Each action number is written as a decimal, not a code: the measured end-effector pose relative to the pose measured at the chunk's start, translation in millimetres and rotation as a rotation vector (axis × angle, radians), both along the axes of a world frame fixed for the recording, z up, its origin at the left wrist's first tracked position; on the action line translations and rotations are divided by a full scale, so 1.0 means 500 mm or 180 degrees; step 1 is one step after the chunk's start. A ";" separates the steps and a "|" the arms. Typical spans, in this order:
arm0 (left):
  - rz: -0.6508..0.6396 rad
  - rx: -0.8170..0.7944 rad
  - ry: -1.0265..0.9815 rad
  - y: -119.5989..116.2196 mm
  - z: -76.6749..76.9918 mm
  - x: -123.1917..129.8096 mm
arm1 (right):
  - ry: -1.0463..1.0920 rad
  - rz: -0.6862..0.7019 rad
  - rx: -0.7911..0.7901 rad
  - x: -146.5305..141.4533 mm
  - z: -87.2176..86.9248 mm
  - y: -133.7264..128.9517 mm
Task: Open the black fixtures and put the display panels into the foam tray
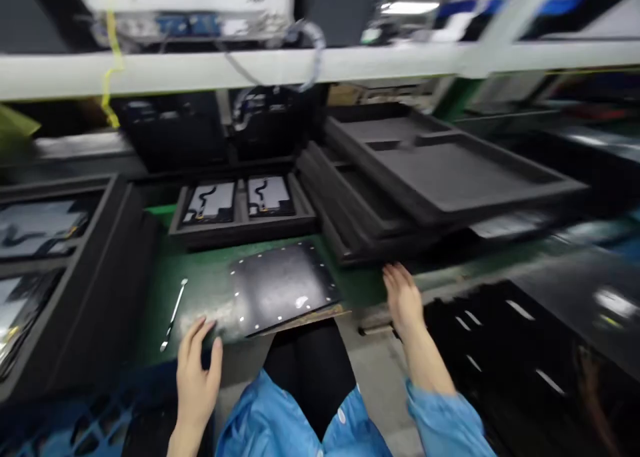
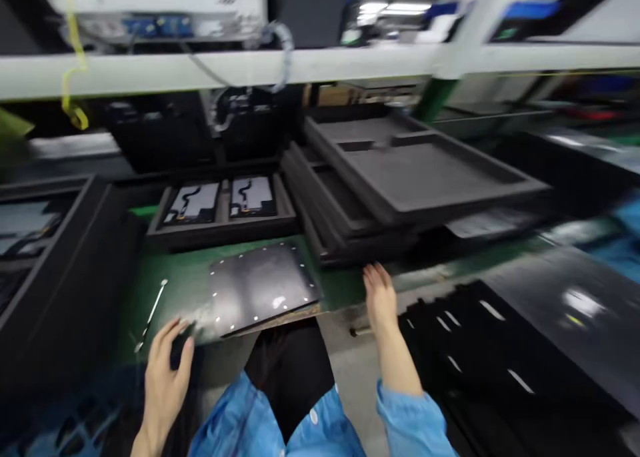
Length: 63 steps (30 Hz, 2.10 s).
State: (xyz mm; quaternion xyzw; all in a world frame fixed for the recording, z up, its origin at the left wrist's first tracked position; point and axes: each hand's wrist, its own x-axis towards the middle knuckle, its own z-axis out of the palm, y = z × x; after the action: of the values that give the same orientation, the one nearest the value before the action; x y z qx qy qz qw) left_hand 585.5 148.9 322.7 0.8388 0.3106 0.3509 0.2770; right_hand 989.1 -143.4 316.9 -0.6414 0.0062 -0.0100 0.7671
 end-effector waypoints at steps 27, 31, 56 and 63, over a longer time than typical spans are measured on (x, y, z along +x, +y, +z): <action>0.1194 0.1084 0.1409 0.164 0.019 -0.023 | -0.0242 0.1054 -0.2106 -0.325 -0.003 0.067; 0.1236 0.1235 0.1801 0.190 0.002 -0.035 | 0.0166 0.1297 -0.1894 -0.323 0.015 0.077; -0.1982 -0.0164 0.0646 -0.049 0.133 0.214 | 0.0432 0.1621 -0.0728 -0.460 -0.004 0.030; -0.1294 0.1375 0.1656 0.115 0.097 0.422 | 0.0685 0.2506 -0.1049 -0.468 -0.084 0.046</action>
State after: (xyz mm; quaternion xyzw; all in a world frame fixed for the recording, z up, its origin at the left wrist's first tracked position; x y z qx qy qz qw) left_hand 796.6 206.2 371.3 0.9831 0.1171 0.1219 0.0700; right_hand 755.1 -120.3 275.1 -0.7061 -0.1605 0.3491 0.5948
